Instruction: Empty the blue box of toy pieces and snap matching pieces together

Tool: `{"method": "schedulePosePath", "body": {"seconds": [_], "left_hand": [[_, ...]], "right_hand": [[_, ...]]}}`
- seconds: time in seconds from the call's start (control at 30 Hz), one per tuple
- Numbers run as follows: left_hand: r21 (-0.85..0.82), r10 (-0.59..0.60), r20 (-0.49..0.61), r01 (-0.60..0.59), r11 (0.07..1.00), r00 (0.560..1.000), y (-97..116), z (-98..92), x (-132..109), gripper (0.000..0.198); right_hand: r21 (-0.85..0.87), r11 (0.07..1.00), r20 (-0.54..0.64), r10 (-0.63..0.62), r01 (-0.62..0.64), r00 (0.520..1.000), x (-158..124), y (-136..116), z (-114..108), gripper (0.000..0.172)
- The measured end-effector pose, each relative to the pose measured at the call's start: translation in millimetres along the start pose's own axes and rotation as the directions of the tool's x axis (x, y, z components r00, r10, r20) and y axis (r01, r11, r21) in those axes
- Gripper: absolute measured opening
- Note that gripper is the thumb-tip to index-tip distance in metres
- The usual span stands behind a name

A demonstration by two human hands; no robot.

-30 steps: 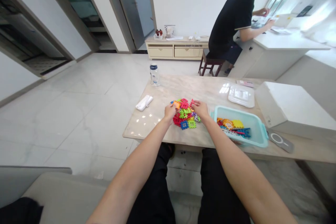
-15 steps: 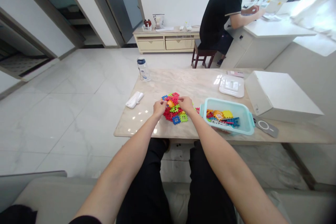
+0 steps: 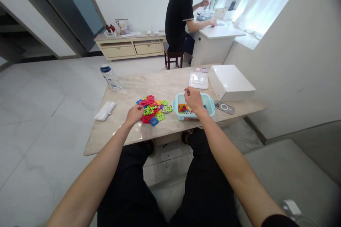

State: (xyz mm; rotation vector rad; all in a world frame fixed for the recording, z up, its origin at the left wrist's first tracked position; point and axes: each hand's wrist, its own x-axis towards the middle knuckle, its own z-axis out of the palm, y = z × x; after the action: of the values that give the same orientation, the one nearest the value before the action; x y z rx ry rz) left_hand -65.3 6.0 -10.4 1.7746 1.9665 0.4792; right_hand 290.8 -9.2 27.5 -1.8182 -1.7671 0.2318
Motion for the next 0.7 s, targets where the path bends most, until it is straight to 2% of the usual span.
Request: {"method": "schedulePosePath", "body": {"seconds": [0.07, 0.17, 0.33, 0.4, 0.5, 0.6, 0.7], "left_hand": [[0.023, 0.031, -0.001, -0.031, 0.999, 1.0, 9.0, 1.4, -2.2, 0.031], [0.056, 0.085, 0.006, -0.085, 0.995, 0.996, 22.1, 4.3, -6.5, 0.03], [0.107, 0.151, 0.025, -0.153, 0.982, 0.988, 35.4, 8.5, -15.5, 0.029], [0.122, 0.163, 0.036, -0.166, 0.979, 0.986, 37.0, 9.3, -18.3, 0.029], [0.14, 0.172, 0.052, -0.178, 0.974, 0.984, 36.3, 9.2, -20.9, 0.028], [0.155, 0.173, 0.063, -0.181, 0.971, 0.983, 33.5, 8.4, -21.0, 0.028], [0.159, 0.177, 0.076, -0.187, 0.969, 0.981, 30.4, 7.6, -19.3, 0.028]], "right_hand": [[-0.19, 0.976, 0.157, 0.135, -0.104, 0.978, -6.9, 25.6, -8.1, 0.042], [-0.309, 0.935, 0.277, 0.264, -0.175, 0.924, -14.8, 48.6, -8.2, 0.04], [-0.407, 0.884, 0.376, 0.392, -0.231, 0.839, -16.7, 54.3, 8.8, 0.047], [-0.436, 0.868, 0.379, 0.416, -0.237, 0.827, -12.9, 52.0, 14.7, 0.049], [-0.451, 0.869, 0.365, 0.386, -0.202, 0.847, -4.4, 47.3, 19.3, 0.047], [-0.405, 0.911, 0.408, 0.252, -0.073, 0.878, 4.5, 41.6, 23.6, 0.044], [-0.315, 0.945, 0.51, 0.09, 0.089, 0.856, 10.3, 37.2, 33.3, 0.048]]}}
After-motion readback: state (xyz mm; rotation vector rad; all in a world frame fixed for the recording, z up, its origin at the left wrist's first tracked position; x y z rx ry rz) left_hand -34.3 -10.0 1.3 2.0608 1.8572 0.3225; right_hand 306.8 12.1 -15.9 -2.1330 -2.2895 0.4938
